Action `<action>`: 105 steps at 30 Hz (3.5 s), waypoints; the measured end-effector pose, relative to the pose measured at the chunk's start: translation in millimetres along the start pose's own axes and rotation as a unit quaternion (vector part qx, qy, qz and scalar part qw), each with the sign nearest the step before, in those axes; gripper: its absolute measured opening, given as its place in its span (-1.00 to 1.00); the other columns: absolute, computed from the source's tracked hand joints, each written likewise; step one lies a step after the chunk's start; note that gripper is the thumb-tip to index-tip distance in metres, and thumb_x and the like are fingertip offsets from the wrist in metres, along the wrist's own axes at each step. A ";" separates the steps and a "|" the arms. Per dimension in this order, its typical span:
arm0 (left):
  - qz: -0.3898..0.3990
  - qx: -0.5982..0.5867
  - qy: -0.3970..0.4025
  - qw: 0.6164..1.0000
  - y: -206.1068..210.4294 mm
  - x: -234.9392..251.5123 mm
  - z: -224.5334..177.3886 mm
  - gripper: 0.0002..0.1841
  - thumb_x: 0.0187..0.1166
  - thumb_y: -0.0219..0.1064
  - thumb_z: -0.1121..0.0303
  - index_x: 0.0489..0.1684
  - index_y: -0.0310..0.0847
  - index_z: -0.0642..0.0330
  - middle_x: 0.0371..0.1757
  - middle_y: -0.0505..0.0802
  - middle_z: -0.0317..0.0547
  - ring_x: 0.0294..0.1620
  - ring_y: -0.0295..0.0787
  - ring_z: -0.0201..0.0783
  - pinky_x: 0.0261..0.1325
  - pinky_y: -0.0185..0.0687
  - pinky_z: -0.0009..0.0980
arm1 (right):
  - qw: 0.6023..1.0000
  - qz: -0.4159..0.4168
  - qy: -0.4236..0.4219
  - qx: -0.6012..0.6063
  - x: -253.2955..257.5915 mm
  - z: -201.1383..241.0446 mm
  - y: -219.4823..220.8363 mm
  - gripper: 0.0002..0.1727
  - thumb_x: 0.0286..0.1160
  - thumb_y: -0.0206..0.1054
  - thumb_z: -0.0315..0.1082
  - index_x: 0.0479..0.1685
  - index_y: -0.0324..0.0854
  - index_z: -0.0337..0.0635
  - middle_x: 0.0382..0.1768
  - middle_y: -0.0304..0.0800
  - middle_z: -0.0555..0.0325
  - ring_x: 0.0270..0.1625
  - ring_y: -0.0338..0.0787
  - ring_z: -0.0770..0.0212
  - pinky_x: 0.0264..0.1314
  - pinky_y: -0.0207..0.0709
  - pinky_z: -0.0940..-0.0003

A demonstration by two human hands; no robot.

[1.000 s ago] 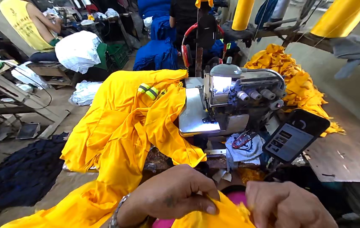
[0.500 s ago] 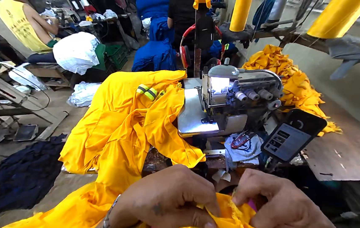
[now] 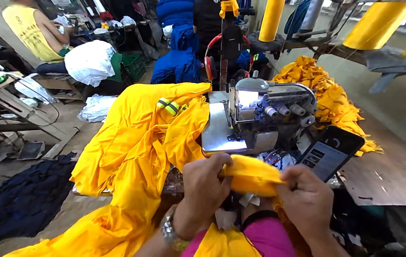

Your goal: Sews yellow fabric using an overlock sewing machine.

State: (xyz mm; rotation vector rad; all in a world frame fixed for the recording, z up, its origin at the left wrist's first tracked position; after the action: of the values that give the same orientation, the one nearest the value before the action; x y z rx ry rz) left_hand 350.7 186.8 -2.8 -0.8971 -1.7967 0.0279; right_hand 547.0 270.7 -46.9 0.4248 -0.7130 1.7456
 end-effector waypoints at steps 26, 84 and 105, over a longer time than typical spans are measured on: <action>0.129 0.017 0.001 0.991 11.1 -23.9 16.9 -0.86 0.52 0.33 0.39 -0.12 0.80 0.05 -0.27 0.88 -0.34 -0.28 0.83 -0.47 -0.25 0.77 -0.47 | 0.991 0.070 -0.083 -0.073 3.2 -7.9 17.8 -0.84 0.29 0.34 -0.36 -0.58 0.61 0.13 0.00 0.66 0.38 0.06 0.65 0.50 0.02 0.61 0.60; 0.207 0.188 0.015 0.960 66.2 60.3 77.5 -0.83 0.69 0.32 0.27 -0.16 0.80 0.12 -0.23 0.80 -0.08 -0.36 0.79 -0.11 -0.44 0.67 -0.12 | 0.928 0.066 0.303 0.204 11.3 -94.8 88.8 -0.82 0.56 0.43 -0.26 -0.22 0.83 -0.18 -0.38 0.88 0.07 -0.35 0.87 0.17 -0.21 0.82 0.23; 0.272 0.229 -0.154 0.922 109.7 84.3 150.2 -0.83 0.57 0.38 0.12 -0.22 0.78 -0.04 -0.14 0.77 -0.09 0.07 0.63 0.12 0.03 0.32 0.27 | 0.938 -0.072 0.262 0.216 16.4 -116.0 94.2 -0.62 0.44 0.52 -0.17 -0.72 0.62 -0.08 -0.73 0.63 0.33 -0.72 0.61 0.45 -0.67 0.55 0.52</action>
State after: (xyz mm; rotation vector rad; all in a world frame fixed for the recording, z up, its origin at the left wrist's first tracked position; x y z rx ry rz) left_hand 276.9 372.4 -45.2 -1.0524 -1.6566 0.9529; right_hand 461.2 342.9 -147.0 0.2732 0.0859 1.7632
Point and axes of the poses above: each hand's wrist, its own x-axis towards the middle knuckle, its own y-axis out of the palm, z = x × y, the point moved 7 cm from there along x, towards the middle knuckle
